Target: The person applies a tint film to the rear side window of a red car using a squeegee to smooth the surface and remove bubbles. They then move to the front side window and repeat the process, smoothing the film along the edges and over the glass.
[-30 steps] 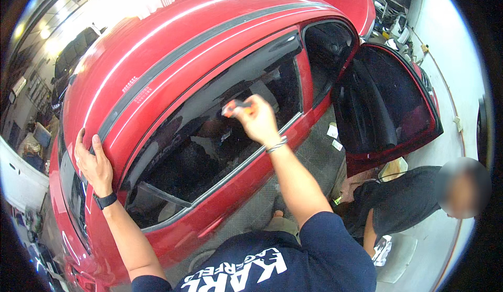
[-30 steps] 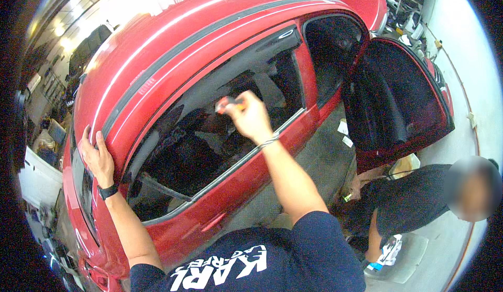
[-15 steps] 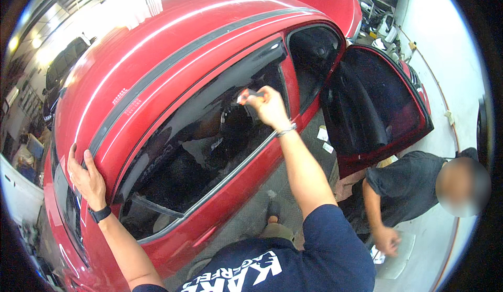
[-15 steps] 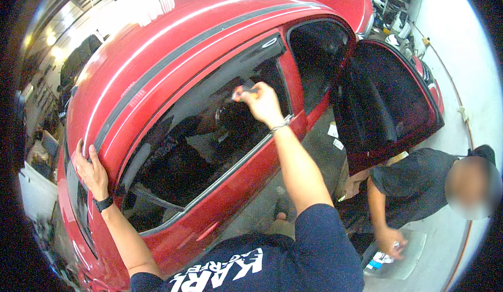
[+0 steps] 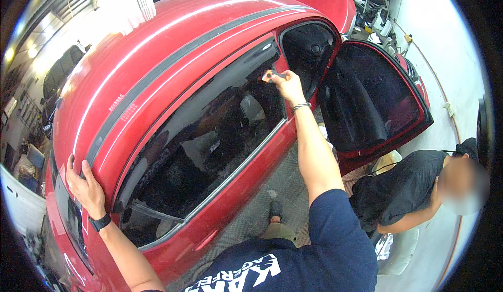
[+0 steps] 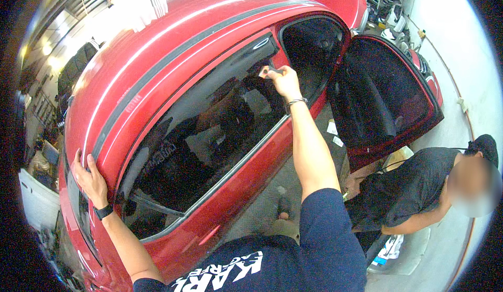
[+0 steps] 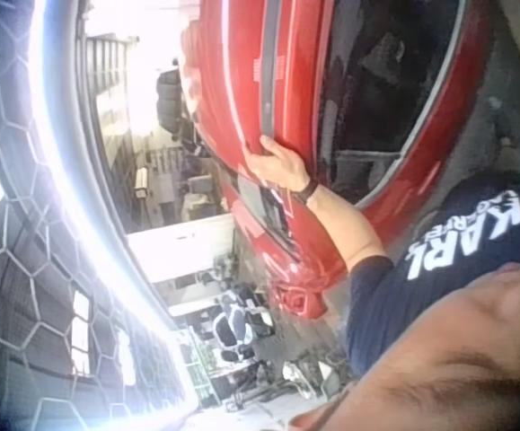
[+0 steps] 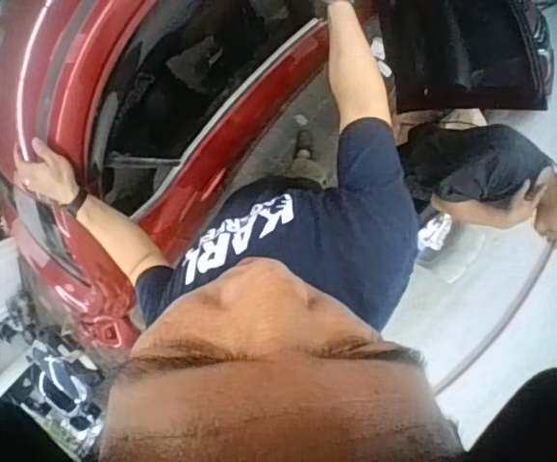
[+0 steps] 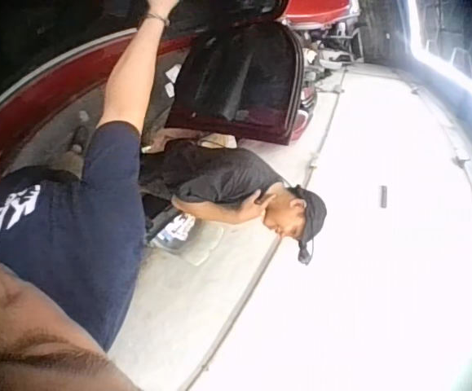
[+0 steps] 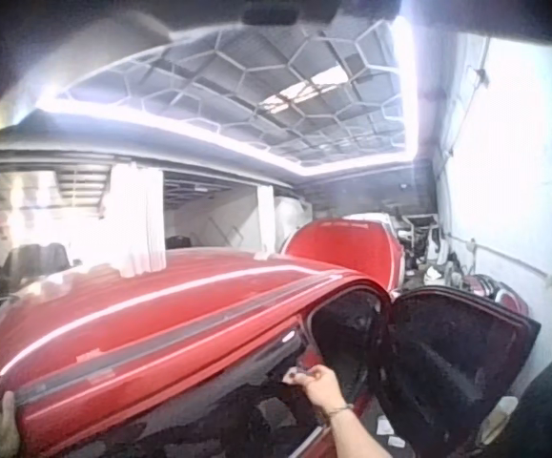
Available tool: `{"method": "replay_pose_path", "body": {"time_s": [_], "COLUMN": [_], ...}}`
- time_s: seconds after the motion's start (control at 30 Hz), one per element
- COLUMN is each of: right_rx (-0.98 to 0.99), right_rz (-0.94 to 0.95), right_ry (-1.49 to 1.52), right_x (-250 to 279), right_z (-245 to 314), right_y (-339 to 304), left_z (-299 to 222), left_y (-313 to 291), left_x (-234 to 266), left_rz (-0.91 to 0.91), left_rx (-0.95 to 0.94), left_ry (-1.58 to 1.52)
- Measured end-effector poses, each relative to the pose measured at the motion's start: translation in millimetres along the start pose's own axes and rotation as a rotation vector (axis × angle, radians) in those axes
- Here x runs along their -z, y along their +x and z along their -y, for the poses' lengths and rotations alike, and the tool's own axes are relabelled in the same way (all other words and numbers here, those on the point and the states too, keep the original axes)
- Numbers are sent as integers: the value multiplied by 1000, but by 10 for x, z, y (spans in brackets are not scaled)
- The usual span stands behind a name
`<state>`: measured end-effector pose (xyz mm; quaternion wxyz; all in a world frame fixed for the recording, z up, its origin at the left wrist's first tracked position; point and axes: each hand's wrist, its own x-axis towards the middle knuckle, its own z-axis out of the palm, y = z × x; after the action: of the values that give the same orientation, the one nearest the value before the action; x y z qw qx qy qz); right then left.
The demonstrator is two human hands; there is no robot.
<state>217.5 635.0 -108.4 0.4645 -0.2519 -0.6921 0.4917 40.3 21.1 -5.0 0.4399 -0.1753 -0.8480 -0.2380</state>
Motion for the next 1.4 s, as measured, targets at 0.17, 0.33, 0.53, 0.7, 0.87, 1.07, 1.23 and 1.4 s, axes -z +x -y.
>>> {"method": "replay_pose_path", "body": {"time_s": [0.17,0.33,0.53,0.7,0.87,1.07,1.23,1.4], "right_rx": [5,-31,94,-20,17,113,42,67], "right_rz": [305,121,202,131,191,138,200,243], "right_ry": [101,-35,-62,19,-19,-145,354,162], "right_x": [-372,-7,-304,-37,-106,-502,-1003,-1157], "right_z": [487,-146,46,-24,-152,364,529,575], "right_y": [-468,-99,-404,-212,-391,-943,-1331,-1826], "left_z": [11,-58,-61,-38,-91,-89,-21,-61], "left_y": [-11,39,8,8,24,-2,2,-3], "left_x": [68,-6,57,88,83,135,135,86], "left_rz": [-10,-20,-18,-14,-37,-21,-19,-27], "left_rx": [11,-24,-5,10,-19,1,15,-2], "left_ry": [28,-36,-15,-29,-41,-36,-22,-73]}}
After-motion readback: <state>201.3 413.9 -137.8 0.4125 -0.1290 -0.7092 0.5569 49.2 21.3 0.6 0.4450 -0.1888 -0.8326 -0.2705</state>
